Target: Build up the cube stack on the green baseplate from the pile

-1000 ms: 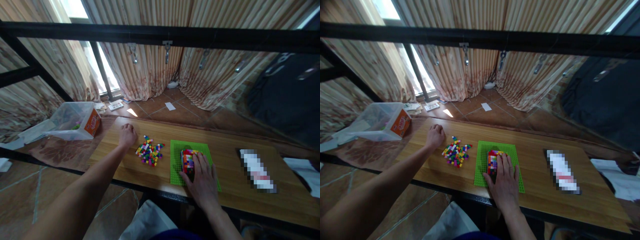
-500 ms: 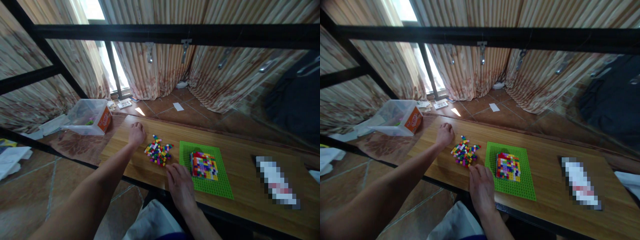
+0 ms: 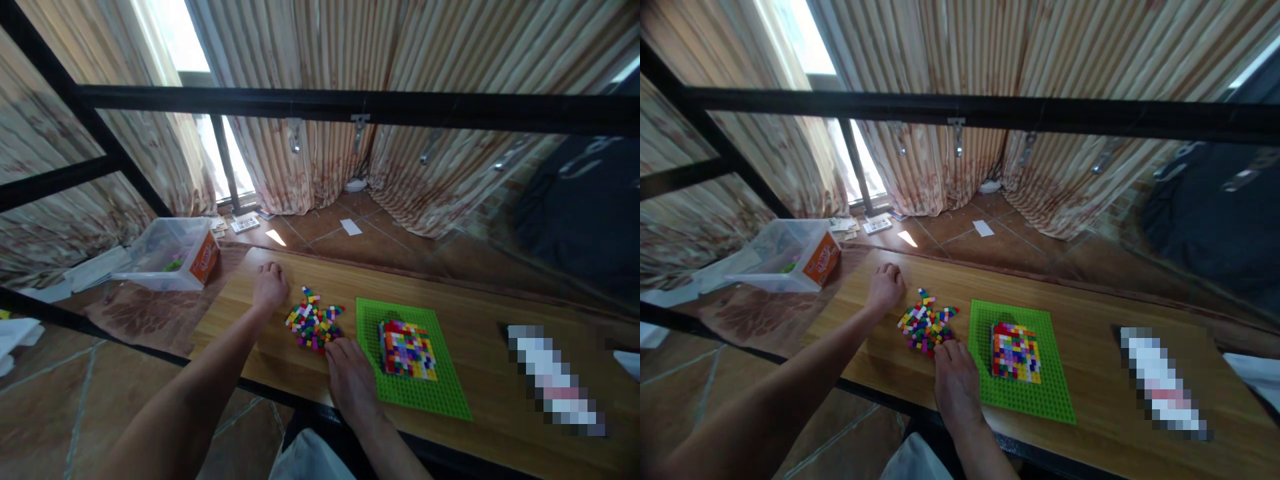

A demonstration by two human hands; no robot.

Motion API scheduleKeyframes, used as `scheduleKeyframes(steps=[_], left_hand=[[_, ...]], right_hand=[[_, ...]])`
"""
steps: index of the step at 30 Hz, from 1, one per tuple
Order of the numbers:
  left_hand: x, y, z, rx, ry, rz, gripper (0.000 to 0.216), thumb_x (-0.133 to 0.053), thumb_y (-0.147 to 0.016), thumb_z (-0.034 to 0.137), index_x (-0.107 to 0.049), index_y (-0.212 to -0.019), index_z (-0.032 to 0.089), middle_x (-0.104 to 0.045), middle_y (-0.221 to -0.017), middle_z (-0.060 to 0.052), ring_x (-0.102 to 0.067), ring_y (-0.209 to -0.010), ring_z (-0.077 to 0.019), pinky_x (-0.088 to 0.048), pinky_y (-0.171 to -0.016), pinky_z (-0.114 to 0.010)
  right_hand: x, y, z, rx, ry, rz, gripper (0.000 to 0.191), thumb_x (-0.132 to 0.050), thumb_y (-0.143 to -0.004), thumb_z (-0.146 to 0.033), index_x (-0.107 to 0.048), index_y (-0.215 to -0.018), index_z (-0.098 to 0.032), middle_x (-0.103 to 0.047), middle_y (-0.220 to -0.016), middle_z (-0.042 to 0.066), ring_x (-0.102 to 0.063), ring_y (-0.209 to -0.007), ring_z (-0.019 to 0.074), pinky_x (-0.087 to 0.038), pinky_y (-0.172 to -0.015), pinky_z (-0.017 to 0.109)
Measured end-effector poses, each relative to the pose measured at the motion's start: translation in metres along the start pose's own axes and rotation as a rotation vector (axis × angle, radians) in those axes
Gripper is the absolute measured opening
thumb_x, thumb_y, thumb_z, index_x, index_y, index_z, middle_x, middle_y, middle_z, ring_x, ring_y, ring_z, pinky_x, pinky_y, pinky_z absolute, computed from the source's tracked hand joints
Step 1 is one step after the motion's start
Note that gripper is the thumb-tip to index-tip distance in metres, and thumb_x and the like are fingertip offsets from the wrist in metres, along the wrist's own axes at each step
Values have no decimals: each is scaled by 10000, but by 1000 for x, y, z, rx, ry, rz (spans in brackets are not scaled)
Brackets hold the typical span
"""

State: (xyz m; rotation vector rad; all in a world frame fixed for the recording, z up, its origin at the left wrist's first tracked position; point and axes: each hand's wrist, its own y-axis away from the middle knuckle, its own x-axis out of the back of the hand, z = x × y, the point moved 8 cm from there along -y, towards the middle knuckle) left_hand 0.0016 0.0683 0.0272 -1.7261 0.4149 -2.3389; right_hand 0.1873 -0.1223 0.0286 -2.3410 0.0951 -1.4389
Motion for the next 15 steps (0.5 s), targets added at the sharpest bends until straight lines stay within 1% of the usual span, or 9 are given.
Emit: scheduleKeyframes(steps=[4, 8, 10, 12, 15], left_hand=[[1, -1, 0, -8, -7, 2, 237, -407, -884, 206, -629, -960, 170, -634, -1089, -143, -539, -1070, -302, -423, -991, -424], [-1, -3, -1, -6, -16, -3, 244, -407, -877, 210, -630, -966, 167, -632, -1097, -146, -541, -1080, -306, -420, -988, -432], [-1, -3, -2, -5, -24, -4, 248, -409, -871, 209, -632, -971, 165, -633, -1098, -146, -543, -1079, -307, -420, -986, -436], [-1, -4, -1, -15, -30, 2, 255, -408, -870, 213, -633, -977, 161, -633, -1103, -149, -545, -1078, -306, -415, -996, -441], [-1, -5, -1, -27, -30, 6, 259, -401, -870, 216, -635, -964, 158, -634, -1097, -151, -546, -1071, -302, -412, -1003, -438]], right_hand=[[16, 11, 0, -35, -110, 54, 304, -386, -995, -181, -667, -883, -207, -672, -873, 44, -604, -842, 170, -491, -799, 300], [43, 32, 11, -124, -252, 128, 280, -406, -1006, -265, -678, -955, -218, -711, -922, 39, -651, -853, 159, -527, -775, 282], [59, 43, 25, -191, -287, 179, 293, -421, -1002, -318, -694, -964, -217, -725, -930, 52, -673, -854, 170, -545, -764, 292], [75, 54, 44, -280, -295, 241, 311, -445, -988, -375, -713, -959, -221, -734, -953, 68, -687, -870, 192, -558, -774, 323], [96, 65, 77, -408, -303, 333, 293, -512, -948, -431, -730, -974, -237, -725, -1018, 73, -675, -949, 218, -547, -856, 388]])
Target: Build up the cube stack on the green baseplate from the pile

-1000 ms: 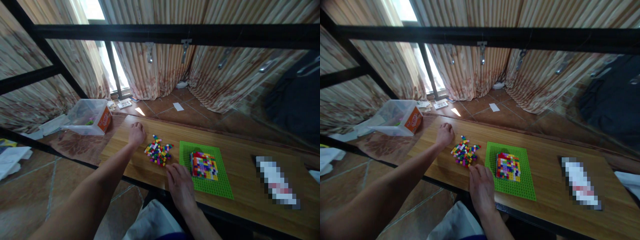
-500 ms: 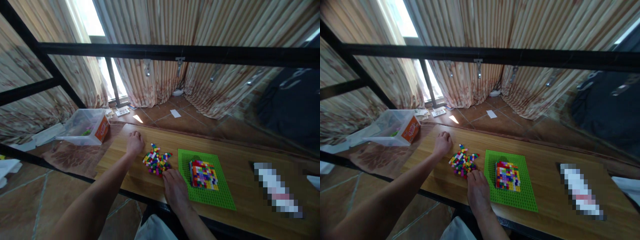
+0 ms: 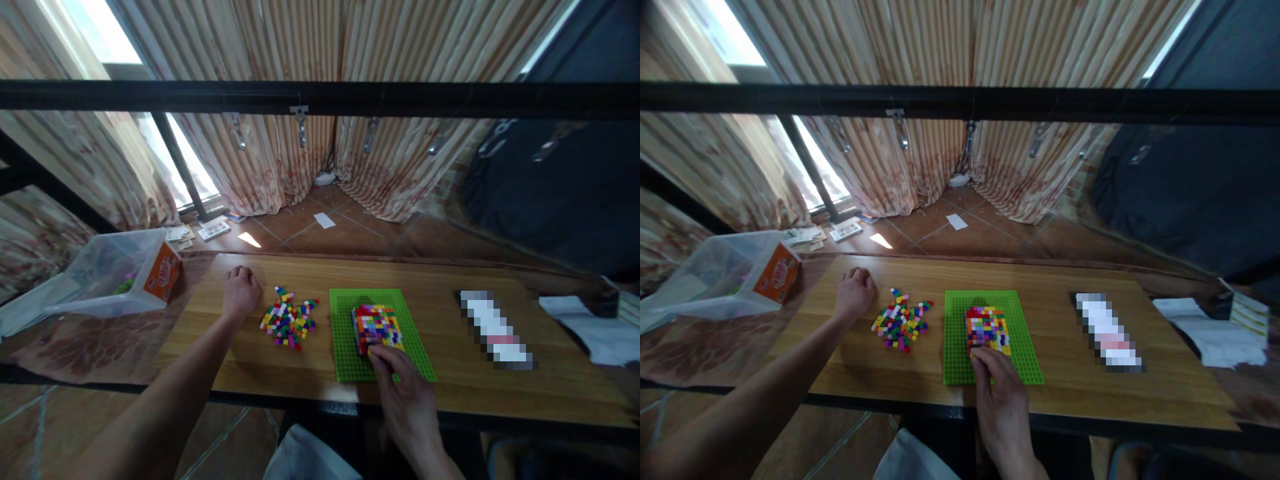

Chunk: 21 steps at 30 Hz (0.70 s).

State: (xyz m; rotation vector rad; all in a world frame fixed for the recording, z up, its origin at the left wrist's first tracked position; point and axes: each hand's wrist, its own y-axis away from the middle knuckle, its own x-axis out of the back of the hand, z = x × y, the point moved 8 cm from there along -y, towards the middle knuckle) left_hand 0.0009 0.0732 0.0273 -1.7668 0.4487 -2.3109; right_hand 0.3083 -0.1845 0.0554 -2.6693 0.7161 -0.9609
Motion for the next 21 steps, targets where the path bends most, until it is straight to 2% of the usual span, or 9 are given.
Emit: scheduleKeyframes(steps=[4, 7, 14, 18, 21], left_hand=[[0, -1, 0, -3, -1, 0, 255, -405, -863, 219, -636, -958, 163, -636, -1094, -145, -545, -1076, -299, -414, -1003, -427], [0, -1, 0, -4, 0, -3, 257, -404, -862, 226, -634, -960, 166, -634, -1093, -147, -543, -1082, -302, -419, -995, -428], [0, -3, 0, -1, -13, -9, 273, -403, -861, 231, -636, -982, 158, -642, -1079, -146, -551, -1077, -304, -426, -991, -426], [1, -2, 1, -4, -15, -6, 274, -406, -859, 230, -640, -982, 157, -640, -1083, -147, -553, -1070, -301, -425, -995, -425], [2, -1, 1, 2, -6, -9, 273, -405, -859, 228, -642, -977, 162, -637, -1089, -147, -548, -1083, -303, -426, -991, -428]], right_hand=[[22, -13, 26, -98, -48, 134, 269, -591, -892, -460, -748, -931, -246, -676, -1025, 71, -632, -972, 214, -522, -854, 390], [24, -16, 35, -120, -27, 192, 276, -621, -862, -486, -766, -891, -253, -635, -1015, 73, -596, -973, 222, -494, -869, 410], [16, -14, 39, -118, 22, 202, 262, -632, -846, -506, -784, -870, -294, -579, -1195, 76, -505, -1156, 269, -404, -995, 481], [12, -17, 48, -196, -64, 153, 241, -668, -809, -508, -784, -854, -302, -562, -1278, 64, -487, -1217, 280, -369, -1038, 492], [8, -21, 57, -290, -186, 139, 248, -706, -758, -515, -781, -818, -287, -584, -1249, 67, -530, -1183, 277, -383, -1031, 481]])
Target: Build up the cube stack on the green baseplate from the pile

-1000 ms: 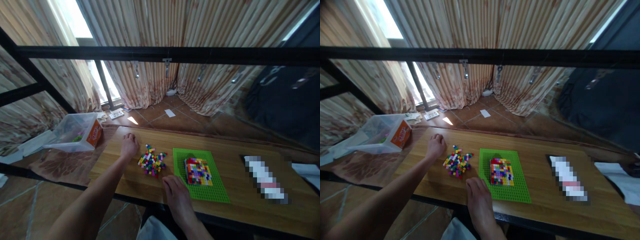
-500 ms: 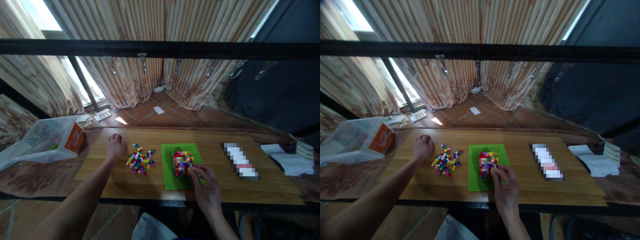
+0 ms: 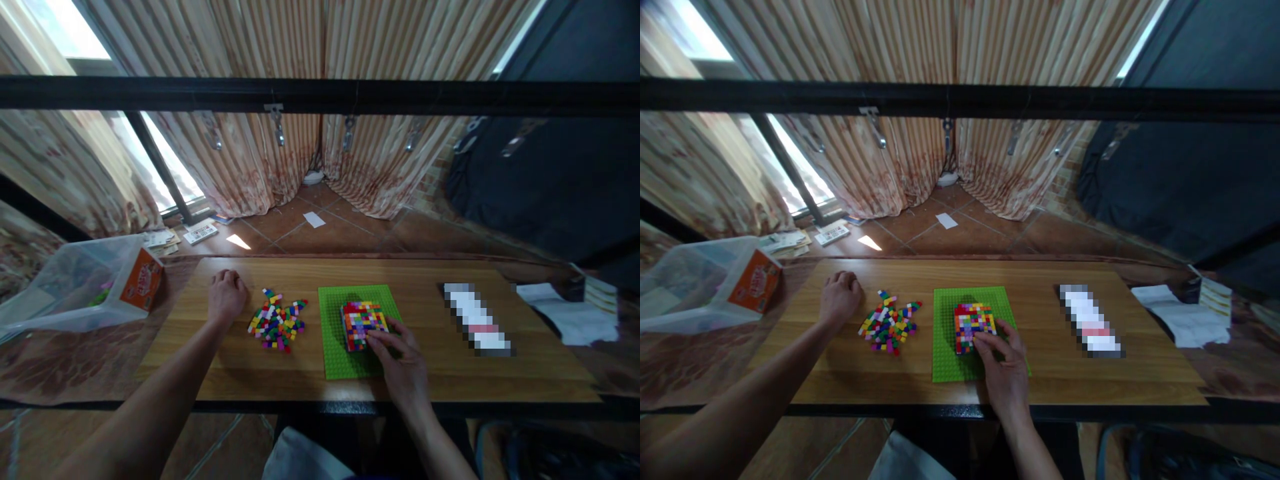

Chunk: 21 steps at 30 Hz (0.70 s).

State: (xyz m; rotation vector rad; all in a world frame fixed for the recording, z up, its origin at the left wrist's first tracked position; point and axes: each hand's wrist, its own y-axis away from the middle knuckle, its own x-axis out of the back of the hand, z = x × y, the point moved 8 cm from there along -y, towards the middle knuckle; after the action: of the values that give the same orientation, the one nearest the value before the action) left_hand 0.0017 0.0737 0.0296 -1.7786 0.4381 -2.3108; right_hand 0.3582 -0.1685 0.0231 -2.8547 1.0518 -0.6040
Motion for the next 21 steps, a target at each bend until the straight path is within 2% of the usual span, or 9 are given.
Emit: scheduleKeyframes(steps=[4, 12, 17, 21], left_hand=[[-1, 0, -1, 6, 3, -8, 276, -400, -864, 228, -641, -980, 162, -638, -1078, -148, -544, -1092, -306, -425, -990, -432], [-2, 0, -1, 19, 7, -16, 260, -397, -870, 242, -634, -953, 172, -636, -1085, -143, -535, -1089, -310, -425, -986, -425], [-1, 0, -1, 28, 19, -22, 246, -401, -867, 237, -630, -937, 183, -630, -1093, -141, -530, -1101, -308, -421, -988, -429], [-1, 0, -1, 28, 19, -22, 248, -402, -866, 240, -629, -946, 183, -625, -1102, -142, -531, -1098, -310, -418, -993, -437]], right_hand=[[-2, -7, 4, -59, -75, -6, 270, -746, -702, -503, -769, -825, -264, -631, -1172, 76, -564, -1148, 270, -404, -1017, 463], [-7, -9, 15, -170, -131, -87, 399, -748, -703, -461, -700, -1032, -240, -677, -1148, 67, -600, -1097, 256, -415, -1014, 457], [-8, -8, 20, -214, -160, -76, 450, -763, -674, -472, -685, -1045, -230, -690, -1123, 64, -617, -1050, 253, -448, -964, 436], [-9, -9, 19, -189, -150, -71, 422, -753, -672, -465, -696, -1014, -224, -710, -1084, 66, -632, -1010, 249, -478, -910, 412]])
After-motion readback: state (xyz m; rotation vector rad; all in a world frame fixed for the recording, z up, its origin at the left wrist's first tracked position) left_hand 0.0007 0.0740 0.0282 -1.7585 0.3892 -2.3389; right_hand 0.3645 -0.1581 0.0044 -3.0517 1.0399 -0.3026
